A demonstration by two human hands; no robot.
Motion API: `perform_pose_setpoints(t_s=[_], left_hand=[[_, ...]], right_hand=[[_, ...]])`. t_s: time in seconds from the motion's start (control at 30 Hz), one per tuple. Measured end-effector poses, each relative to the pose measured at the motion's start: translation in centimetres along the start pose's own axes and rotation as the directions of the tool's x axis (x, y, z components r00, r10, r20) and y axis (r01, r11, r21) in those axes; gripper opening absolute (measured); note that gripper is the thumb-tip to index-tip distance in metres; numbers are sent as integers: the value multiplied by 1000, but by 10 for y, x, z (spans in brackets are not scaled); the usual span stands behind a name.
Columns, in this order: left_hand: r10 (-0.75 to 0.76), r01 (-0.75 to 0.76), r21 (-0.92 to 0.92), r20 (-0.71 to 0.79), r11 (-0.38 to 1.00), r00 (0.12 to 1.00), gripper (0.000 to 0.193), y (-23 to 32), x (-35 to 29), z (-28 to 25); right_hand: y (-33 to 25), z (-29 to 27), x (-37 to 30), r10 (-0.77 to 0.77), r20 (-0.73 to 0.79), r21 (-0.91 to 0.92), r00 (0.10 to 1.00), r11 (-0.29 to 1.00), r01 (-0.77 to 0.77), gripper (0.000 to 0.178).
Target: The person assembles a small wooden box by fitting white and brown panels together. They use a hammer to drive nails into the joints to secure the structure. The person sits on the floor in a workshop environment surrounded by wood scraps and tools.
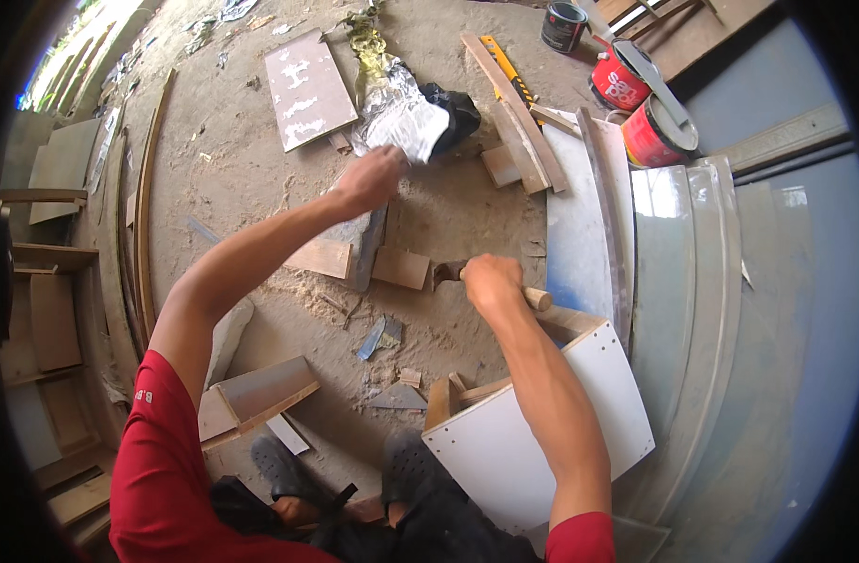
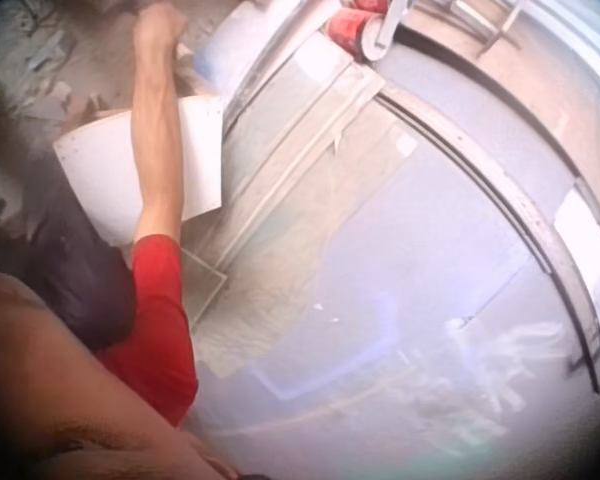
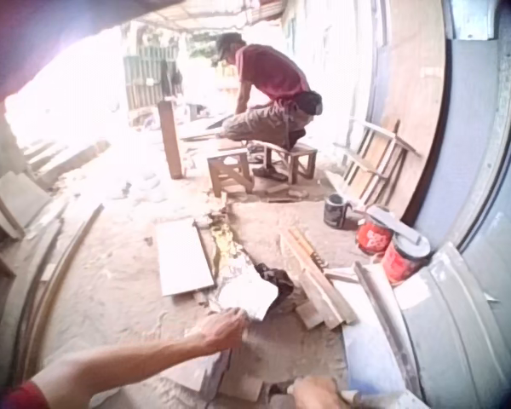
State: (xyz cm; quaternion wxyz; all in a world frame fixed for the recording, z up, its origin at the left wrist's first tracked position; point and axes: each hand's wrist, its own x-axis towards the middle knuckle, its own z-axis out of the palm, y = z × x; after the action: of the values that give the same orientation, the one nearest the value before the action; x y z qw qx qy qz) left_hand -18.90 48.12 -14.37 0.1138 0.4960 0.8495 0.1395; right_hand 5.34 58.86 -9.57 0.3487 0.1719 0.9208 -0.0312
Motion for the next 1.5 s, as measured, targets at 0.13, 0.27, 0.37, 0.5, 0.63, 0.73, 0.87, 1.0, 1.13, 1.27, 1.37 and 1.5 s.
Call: perform_pose_setpoints(t_s=[0.13, 0.27, 0.37, 0.5, 0.63, 0.73, 0.87, 1.0, 1.13, 1.27, 1.37, 1.5], left_hand=[[134, -136, 176, 28, 975, 991, 18, 29, -24, 20], [287, -280, 211, -3, 937, 958, 18, 31, -32, 33], [150, -149, 17, -116, 989, 982, 15, 42, -25, 10], [-371, 276, -266, -441, 924, 817, 23, -50, 10, 7], [-658, 617, -296, -60, 730, 750, 43, -115, 33, 1], [-428, 428, 19, -26, 903, 903, 57, -116, 58, 7], [-422, 413, 127, 51, 902, 905, 66, -100, 75, 14], [-463, 458, 190, -22, 868, 886, 61, -86, 71, 38], [-478, 481, 115, -53, 869, 877, 49, -75, 81, 40], [-579, 568, 181, 12, 803, 815, 42, -75, 88, 45], [-488, 498, 125, -104, 858, 867, 30, -72, 79, 43], [-486, 494, 152, -86, 856, 869, 25, -71, 77, 33]], right_hand=[[-5, -9, 1, 7, 91, -48, 996, 999, -2, 17], [-9, -17, 0, 12, 123, -43, 992, 999, -7, 19], [-1, -14, -2, 47, 143, -36, 989, 998, -42, 20], [-7, -9, 4, 3, 123, -57, 992, 998, 4, 21], [-9, -10, -1, -40, 82, -7, 996, 999, 41, 19], [-6, -9, 1, -23, 78, 25, 997, 999, 21, 18], [-3, -3, -3, -7, 20, 36, 1000, 999, 7, 17], [-3, -7, -4, -33, 49, 34, 998, 999, 31, 17], [-1, -4, -6, -37, 55, 47, 998, 998, 34, 17], [-5, -7, -4, -65, 61, 45, 996, 997, 63, 16], [-1, -5, -5, -85, 42, 124, 995, 989, 79, 16], [-1, -10, -7, -83, 79, 99, 993, 992, 75, 18]])
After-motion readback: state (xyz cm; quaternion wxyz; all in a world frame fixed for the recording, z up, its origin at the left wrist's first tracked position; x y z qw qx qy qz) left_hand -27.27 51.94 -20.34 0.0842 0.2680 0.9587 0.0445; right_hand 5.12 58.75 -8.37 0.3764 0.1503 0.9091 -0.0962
